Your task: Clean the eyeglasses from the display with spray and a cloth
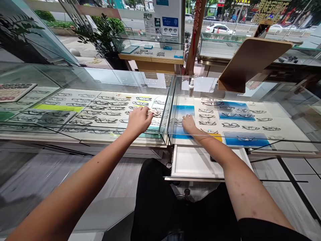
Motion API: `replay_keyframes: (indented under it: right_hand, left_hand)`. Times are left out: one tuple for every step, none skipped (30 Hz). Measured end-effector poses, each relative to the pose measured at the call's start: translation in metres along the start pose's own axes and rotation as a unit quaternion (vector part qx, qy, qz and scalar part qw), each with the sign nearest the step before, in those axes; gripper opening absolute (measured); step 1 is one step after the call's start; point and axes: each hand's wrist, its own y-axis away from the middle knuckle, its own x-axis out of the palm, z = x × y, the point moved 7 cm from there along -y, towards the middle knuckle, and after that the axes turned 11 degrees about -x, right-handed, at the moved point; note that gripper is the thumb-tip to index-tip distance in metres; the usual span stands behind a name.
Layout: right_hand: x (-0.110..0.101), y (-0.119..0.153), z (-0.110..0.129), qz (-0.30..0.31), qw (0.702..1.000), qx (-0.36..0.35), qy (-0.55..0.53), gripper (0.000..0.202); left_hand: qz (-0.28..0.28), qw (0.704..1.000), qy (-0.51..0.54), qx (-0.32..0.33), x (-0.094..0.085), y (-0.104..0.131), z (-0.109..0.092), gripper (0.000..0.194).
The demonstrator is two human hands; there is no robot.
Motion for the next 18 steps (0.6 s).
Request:
replay_keyframes:
  right_hand:
    - [0.000,0.004,0.001,-0.004,1.000,-0.003,0.002,0.037]
    - [0.000,0.008,0.002,-0.008,1.000,-0.007,0.004,0.039]
    - [0.000,0.014,0.004,-0.011,1.000,-0.011,0.006,0.040]
    - [0.001,0.019,0.007,-0.013,1.000,-0.017,0.007,0.042]
    - [0.003,0.025,0.011,-0.014,1.000,-0.024,0.008,0.043]
    - [0.004,0.031,0.015,-0.015,0.999,-0.031,0.009,0.043]
    - [0.006,0.036,0.019,-0.015,0.999,-0.036,0.009,0.043]
    - [0.008,0.042,0.023,-0.015,0.999,-0.041,0.009,0.043]
    - [0.009,0.046,0.026,-0.014,0.999,-0.043,0.008,0.042]
    - [0.010,0.050,0.029,-0.014,0.999,-0.045,0.008,0.042]
    - [0.011,0.053,0.032,-0.013,0.999,-0.045,0.007,0.041]
    - [0.012,0.055,0.034,-0.013,0.999,-0.045,0.007,0.041]
    - [0.012,0.056,0.036,-0.013,0.999,-0.046,0.006,0.041]
    - [0.012,0.057,0.037,-0.013,0.999,-0.047,0.005,0.040]
    - [0.013,0.058,0.038,-0.013,0.999,-0.049,0.004,0.040]
    - [0.014,0.058,0.039,-0.013,0.999,-0.051,0.003,0.039]
    - [0.014,0.058,0.040,-0.014,0.999,-0.053,0.002,0.039]
    - [0.015,0.059,0.040,-0.015,0.998,-0.054,0.000,0.039]
  left_hand:
    - [0.001,1.000,-0.001,-0.001,0.000,0.000,0.000,0.028]
    - [0.002,1.000,-0.002,-0.003,0.000,0.000,0.000,0.028]
    - [0.003,1.000,-0.003,-0.005,0.000,0.000,0.000,0.028]
    - [0.006,1.000,-0.002,-0.007,0.000,0.000,0.000,0.027]
    - [0.008,1.000,-0.001,-0.008,0.001,0.000,-0.001,0.027]
    - [0.009,1.000,0.000,-0.009,0.001,0.000,-0.001,0.027]
    - [0.009,1.000,0.001,-0.009,0.001,0.000,-0.001,0.028]
    - [0.009,1.000,0.001,-0.009,0.001,0.000,-0.001,0.028]
    - [0.008,1.000,0.000,-0.009,0.001,0.000,-0.001,0.029]
    - [0.007,1.000,-0.002,-0.009,0.001,0.000,-0.001,0.029]
    - [0.007,1.000,-0.004,-0.009,0.001,0.000,-0.001,0.030]
    - [0.007,1.000,-0.006,-0.009,0.000,0.000,-0.002,0.030]
    - [0.006,1.000,-0.008,-0.009,0.000,0.000,-0.002,0.031]
    - [0.005,1.000,-0.009,-0.010,-0.001,0.001,-0.002,0.031]
    - [0.004,1.000,-0.010,-0.011,-0.001,0.001,-0.002,0.031]
    - [0.004,1.000,-0.011,-0.011,-0.002,0.001,-0.003,0.031]
    - [0.003,1.000,-0.011,-0.012,-0.002,0.001,-0.003,0.031]
    - [0.002,1.000,-0.012,-0.012,-0.002,0.001,-0.002,0.031]
